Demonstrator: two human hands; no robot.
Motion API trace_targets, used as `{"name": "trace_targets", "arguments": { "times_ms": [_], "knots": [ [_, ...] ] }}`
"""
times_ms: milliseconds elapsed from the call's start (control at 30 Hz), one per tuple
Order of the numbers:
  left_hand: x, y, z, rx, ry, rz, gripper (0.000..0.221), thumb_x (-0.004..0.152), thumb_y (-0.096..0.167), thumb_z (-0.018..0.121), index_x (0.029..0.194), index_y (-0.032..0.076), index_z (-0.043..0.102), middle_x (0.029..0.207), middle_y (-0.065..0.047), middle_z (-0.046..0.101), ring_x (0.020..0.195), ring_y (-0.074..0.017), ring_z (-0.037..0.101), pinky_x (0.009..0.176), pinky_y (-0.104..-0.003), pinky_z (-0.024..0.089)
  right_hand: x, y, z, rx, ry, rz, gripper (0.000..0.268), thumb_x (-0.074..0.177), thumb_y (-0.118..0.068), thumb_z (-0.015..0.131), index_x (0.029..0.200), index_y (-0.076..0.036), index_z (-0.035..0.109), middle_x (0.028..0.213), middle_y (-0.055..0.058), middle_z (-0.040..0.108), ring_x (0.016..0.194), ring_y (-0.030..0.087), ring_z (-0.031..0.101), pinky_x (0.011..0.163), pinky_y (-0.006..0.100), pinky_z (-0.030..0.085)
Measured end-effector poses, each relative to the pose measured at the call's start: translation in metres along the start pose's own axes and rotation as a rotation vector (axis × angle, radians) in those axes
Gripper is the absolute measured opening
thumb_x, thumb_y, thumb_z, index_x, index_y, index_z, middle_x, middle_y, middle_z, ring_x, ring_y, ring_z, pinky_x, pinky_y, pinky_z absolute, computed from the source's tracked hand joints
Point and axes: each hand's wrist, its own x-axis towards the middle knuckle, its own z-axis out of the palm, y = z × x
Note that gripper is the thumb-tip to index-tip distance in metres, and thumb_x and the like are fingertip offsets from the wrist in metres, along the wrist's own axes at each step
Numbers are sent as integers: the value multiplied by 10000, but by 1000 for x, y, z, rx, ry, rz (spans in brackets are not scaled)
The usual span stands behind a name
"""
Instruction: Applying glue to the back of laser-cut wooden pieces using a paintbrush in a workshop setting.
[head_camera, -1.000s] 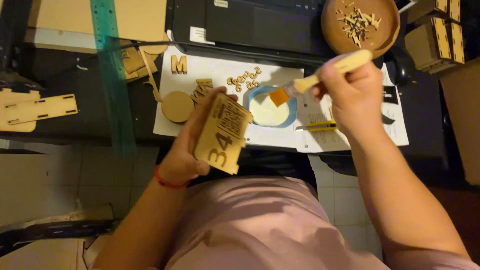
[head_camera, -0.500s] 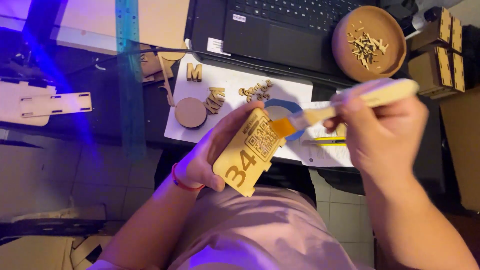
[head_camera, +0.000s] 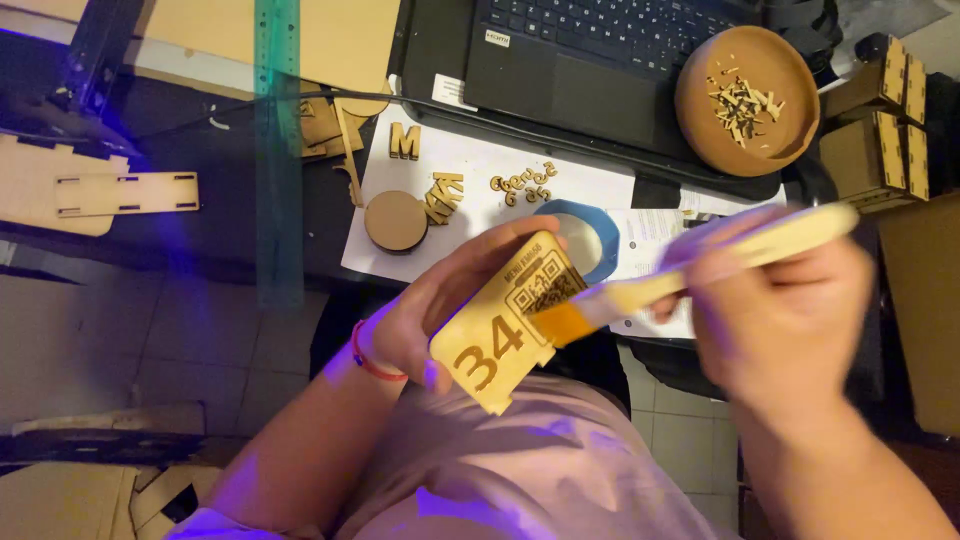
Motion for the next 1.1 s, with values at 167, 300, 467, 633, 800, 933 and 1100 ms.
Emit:
{"name": "trace_targets", "arguments": {
  "times_ms": [167, 300, 467, 633, 800, 933, 1100],
  "knots": [
    [1, 5, 6, -35, 16, -31, 1256, 673, 321, 979, 1593, -18, 194, 1568, -110, 315, 1343, -404, 513, 1025, -439, 540, 14, 9, -2, -81, 79, -10, 77, 983, 2, 579, 907, 1, 586, 770, 146, 611, 585, 213, 630, 529, 281, 558],
    [0, 5, 5, -5, 36, -54, 1284, 656, 363, 974, 1588, -29, 183, 1611, -135, 299, 1420, -267, 433, 1141, -451, 457, 6, -3, -1, 217, -1, 6, 131, 977, -131, 649, 891, -48, 595, 830, 140, 666, 551, 183, 656, 481, 201, 531],
    [1, 6, 12, -62, 23, -54, 1285, 661, 364, 982, 1585, -21, 176, 1614, -119, 257, 1365, -405, 488, 1099, -458, 481, 10, 9, -6, 127, 73, 63, 98, 971, -77, 625, 897, -24, 590, 781, 146, 631, 532, 201, 619, 488, 264, 521],
    [1, 2, 5, -123, -29, -30, 1265, 666, 320, 976, 1575, -52, 179, 1629, -145, 219, 1360, -352, 486, 1030, -478, 542, -1, -6, -3, 258, -5, 19, 157, 941, -187, 680, 903, -72, 580, 790, 154, 643, 496, 179, 597, 468, 249, 500],
    [0, -1, 6, -100, -47, -50, 1271, 632, 360, 977, 1563, -27, 202, 1621, -180, 221, 1415, -391, 435, 1154, -528, 440, -6, 1, -14, 147, -8, -41, 155, 940, -173, 682, 932, -41, 600, 824, 142, 655, 537, 187, 617, 499, 258, 544],
    [3, -1, 9, -58, -76, -49, 1227, 674, 292, 958, 1589, -16, 201, 1584, -145, 334, 1433, -293, 440, 1219, -477, 390, -21, -12, -8, 102, -4, -43, 190, 947, -257, 662, 933, -101, 554, 815, 145, 651, 532, 168, 621, 480, 239, 539],
    [9, -1, 12, -36, -113, -138, 1272, 638, 248, 960, 1592, 5, 154, 1610, -144, 244, 1391, -385, 460, 1036, -525, 556, -8, -7, 2, -329, 30, -148, 152, 982, -22, 546, 836, 17, 563, 759, 188, 635, 596, 221, 641, 588, 316, 539]
  ]
}}
